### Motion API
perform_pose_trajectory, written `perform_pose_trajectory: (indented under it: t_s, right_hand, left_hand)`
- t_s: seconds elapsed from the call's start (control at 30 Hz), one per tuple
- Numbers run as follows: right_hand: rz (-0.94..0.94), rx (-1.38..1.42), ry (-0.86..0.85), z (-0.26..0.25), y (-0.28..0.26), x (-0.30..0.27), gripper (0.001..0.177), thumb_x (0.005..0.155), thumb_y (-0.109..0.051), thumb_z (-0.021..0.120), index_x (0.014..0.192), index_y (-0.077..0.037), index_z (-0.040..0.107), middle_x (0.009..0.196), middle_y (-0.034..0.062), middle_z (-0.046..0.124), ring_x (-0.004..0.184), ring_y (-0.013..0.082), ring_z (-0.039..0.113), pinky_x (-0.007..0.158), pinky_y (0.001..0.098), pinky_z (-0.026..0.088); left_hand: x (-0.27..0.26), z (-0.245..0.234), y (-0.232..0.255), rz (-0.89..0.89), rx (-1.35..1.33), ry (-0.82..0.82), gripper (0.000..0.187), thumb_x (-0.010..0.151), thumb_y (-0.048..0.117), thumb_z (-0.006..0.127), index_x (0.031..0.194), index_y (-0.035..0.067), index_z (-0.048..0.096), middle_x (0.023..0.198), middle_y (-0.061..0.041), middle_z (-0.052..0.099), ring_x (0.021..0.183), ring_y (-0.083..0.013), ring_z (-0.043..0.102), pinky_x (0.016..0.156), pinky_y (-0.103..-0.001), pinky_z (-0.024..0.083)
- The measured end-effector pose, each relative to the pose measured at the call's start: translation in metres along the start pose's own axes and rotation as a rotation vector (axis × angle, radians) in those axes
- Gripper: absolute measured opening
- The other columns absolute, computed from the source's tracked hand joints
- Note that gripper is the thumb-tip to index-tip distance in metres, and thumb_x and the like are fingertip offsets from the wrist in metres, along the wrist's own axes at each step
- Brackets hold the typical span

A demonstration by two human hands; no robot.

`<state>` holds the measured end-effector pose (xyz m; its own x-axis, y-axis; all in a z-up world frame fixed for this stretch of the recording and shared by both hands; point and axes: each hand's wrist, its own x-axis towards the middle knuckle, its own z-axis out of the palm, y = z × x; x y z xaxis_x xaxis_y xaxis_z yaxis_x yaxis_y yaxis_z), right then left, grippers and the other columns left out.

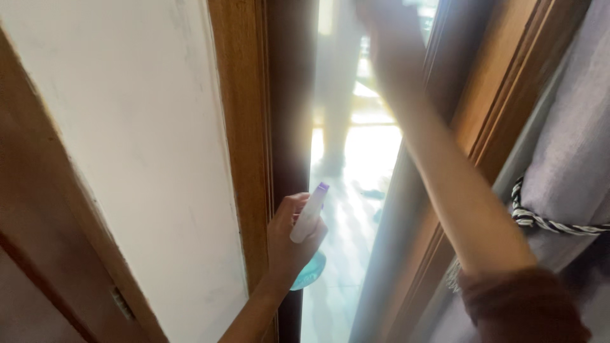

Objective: The person sprays a cleaning solution onto the glass panels of a wooden door and wipes them with a cloth. They systematically clean multiple rectangular glass sections and a larger vertical pane, moving from one area to the next.

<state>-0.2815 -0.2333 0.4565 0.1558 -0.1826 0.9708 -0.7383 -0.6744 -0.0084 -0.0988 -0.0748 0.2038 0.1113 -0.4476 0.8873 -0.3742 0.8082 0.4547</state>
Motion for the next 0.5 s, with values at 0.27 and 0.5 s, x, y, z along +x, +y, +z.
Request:
perform_pose_trajectory:
  t_s: [0.27,0.5]
  right_hand:
    - [-0.213,-0.125,-0.135,-0.024,0.021,-0.091,0.023,0.111,-0.018,0.059,0.128,-0.011,0.073,0.112,0.0106,0.073,0.102,0.0254,0.07,0.087,0.0385,0.056]
    - [0.15,-0.231,0.096,0.05,0.07,0.063,0.026,0.11,-0.02,0.05,0.102,-0.006,0.07,0.09,0.0132,0.068,0.083,0.0271,0.066,0.075,0.0414,0.051]
  left_hand:
    - [0.013,0.0,0.001,-0.163,0.046,0.041,0.032,0.079,0.007,0.078,0.105,0.007,0.059,0.089,-0.008,0.075,0.072,-0.0167,0.076,0.065,-0.029,0.064]
    - [0.026,0.006,0.0,-0.17,0.024,0.078,0.031,0.08,0.007,0.078,0.105,0.007,0.059,0.091,-0.009,0.075,0.073,-0.0178,0.077,0.067,-0.031,0.062]
